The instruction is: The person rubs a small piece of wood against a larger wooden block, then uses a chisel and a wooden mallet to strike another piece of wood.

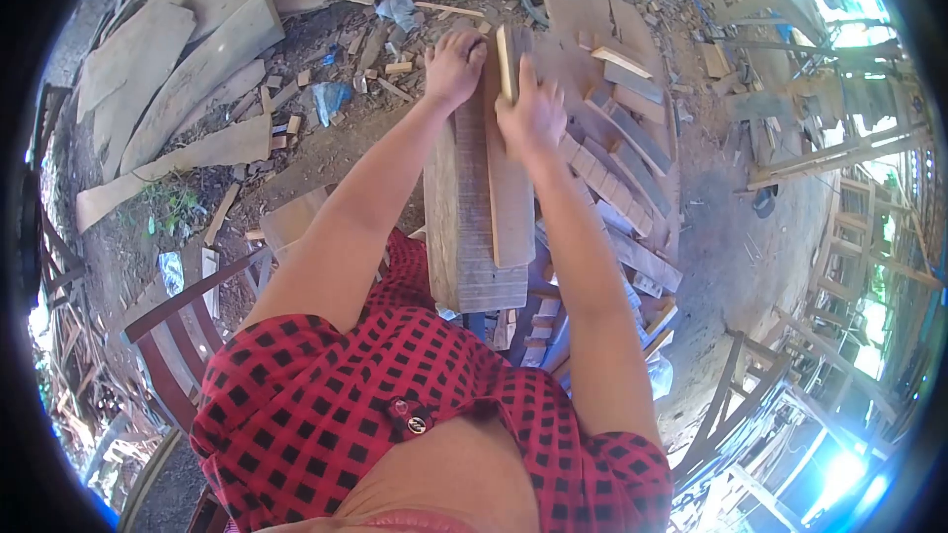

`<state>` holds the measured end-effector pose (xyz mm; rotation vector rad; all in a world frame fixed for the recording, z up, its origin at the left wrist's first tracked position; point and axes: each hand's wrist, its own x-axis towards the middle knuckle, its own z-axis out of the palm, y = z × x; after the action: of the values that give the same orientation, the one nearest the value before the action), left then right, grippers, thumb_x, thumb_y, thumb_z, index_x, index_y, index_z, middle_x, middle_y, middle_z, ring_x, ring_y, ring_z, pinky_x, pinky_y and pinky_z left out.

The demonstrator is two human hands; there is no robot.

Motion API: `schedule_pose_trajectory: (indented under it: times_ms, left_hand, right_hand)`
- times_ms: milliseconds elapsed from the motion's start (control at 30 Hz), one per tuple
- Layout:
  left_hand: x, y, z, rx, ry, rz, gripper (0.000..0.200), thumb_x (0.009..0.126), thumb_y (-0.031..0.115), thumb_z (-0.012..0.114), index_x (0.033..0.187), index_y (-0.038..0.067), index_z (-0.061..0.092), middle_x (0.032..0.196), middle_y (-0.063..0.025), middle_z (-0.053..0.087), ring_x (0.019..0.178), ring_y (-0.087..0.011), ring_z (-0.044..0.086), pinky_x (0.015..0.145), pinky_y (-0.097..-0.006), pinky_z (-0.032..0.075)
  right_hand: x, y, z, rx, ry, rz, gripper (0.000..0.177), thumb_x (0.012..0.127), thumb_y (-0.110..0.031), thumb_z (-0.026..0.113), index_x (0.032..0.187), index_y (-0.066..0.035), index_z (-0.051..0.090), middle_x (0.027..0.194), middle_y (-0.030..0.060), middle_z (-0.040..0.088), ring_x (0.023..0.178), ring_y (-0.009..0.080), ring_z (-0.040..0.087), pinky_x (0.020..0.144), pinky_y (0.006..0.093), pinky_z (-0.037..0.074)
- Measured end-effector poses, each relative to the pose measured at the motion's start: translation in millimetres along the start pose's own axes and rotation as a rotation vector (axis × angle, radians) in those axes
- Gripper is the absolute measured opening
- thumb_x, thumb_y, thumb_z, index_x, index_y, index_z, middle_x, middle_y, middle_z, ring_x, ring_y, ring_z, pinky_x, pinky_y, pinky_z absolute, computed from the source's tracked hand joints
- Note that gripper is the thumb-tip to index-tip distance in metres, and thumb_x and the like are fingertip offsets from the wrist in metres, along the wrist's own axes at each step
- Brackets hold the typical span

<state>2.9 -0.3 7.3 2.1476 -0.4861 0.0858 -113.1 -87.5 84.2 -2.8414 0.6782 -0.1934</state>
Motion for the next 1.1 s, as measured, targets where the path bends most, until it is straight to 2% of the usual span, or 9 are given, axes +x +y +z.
schedule_pose_trajectory:
  times_ms: [67,100,233,567,667,800,900,1000,1100]
  left_hand:
    - [0,1,1,-0.005,0.000,-0.007,0.030,0.091,0.036,0.050,0.113,0.019,0.061,0.126,-0.0020,0.056,0.129,-0.0253,0.042,0.105,-0.0527,0.027]
    - [1,1,0,-0.042,-0.025,-0.022,0.028,0.090,0.033,0.049,0.112,0.019,0.060,0.127,-0.0005,0.055,0.132,-0.0265,0.038,0.107,-0.0635,0.024]
    - [1,1,0,-0.035,-0.057,-0.037,0.028,0.091,0.034,0.050,0.112,0.019,0.060,0.127,-0.0007,0.055,0.132,-0.0271,0.039,0.107,-0.0637,0.023]
    - [4,-12,8,-0.026,-0.033,0.006,0.028,0.093,0.037,0.048,0.111,0.021,0.061,0.126,-0.0014,0.056,0.128,-0.0266,0.043,0.105,-0.0640,0.027]
    - [4,-13,9,-0.021,-0.018,0.014,0.029,0.092,0.038,0.048,0.112,0.020,0.061,0.127,-0.0013,0.056,0.129,-0.0268,0.042,0.105,-0.0644,0.026]
    - [5,-17,12,-0.025,-0.010,0.013,0.029,0.093,0.038,0.047,0.113,0.021,0.061,0.129,-0.0010,0.055,0.130,-0.0273,0.041,0.106,-0.0645,0.025]
    - [1,-13,9,-0.022,0.045,0.011,0.031,0.093,0.036,0.047,0.113,0.019,0.062,0.125,-0.0025,0.059,0.126,-0.0275,0.046,0.103,-0.0490,0.031]
    - [1,-9,5,-0.095,-0.012,-0.004,0.032,0.094,0.035,0.044,0.117,0.020,0.060,0.130,-0.0005,0.055,0.133,-0.0285,0.038,0.107,-0.0619,0.024]
    - [2,-8,5,-0.082,0.009,0.012,0.029,0.093,0.034,0.045,0.112,0.019,0.062,0.127,-0.0009,0.056,0.132,-0.0290,0.040,0.105,-0.0607,0.025]
  right_hand:
    - [45,-5,6,-0.004,0.005,-0.012,0.071,0.075,-0.028,0.064,0.141,-0.016,0.039,0.113,0.0238,0.054,0.106,0.0406,0.054,0.085,0.0500,0.050]
    - [52,-8,8,-0.001,0.004,-0.008,0.071,0.075,-0.028,0.064,0.141,-0.016,0.039,0.113,0.0238,0.054,0.106,0.0406,0.054,0.085,0.0500,0.050]
    - [35,-8,6,-0.027,0.022,0.025,0.072,0.076,-0.028,0.063,0.143,-0.016,0.038,0.114,0.0254,0.054,0.106,0.0418,0.054,0.086,0.0502,0.049]
    - [-241,23,-33,0.089,0.001,-0.105,0.077,0.072,-0.016,0.068,0.142,-0.008,0.038,0.102,0.0213,0.051,0.095,0.0394,0.054,0.074,0.0483,0.051]
    - [-270,26,-35,0.150,-0.002,-0.108,0.078,0.070,-0.015,0.069,0.142,-0.007,0.040,0.102,0.0201,0.050,0.094,0.0383,0.054,0.072,0.0476,0.051]
    - [-236,24,-34,0.170,-0.023,-0.093,0.078,0.071,-0.017,0.070,0.142,-0.007,0.040,0.100,0.0194,0.052,0.092,0.0374,0.055,0.072,0.0460,0.051]
    - [-154,14,-16,0.093,0.021,-0.095,0.080,0.072,-0.021,0.071,0.144,-0.012,0.037,0.103,0.0208,0.051,0.096,0.0397,0.054,0.074,0.0480,0.052]
    - [-43,-1,-1,0.071,-0.011,-0.027,0.075,0.074,-0.027,0.069,0.142,-0.017,0.039,0.110,0.0219,0.053,0.101,0.0407,0.055,0.080,0.0490,0.051]
    - [35,-12,11,0.023,0.011,0.022,0.073,0.074,-0.031,0.067,0.141,-0.019,0.040,0.117,0.0235,0.053,0.107,0.0414,0.054,0.088,0.0496,0.049]
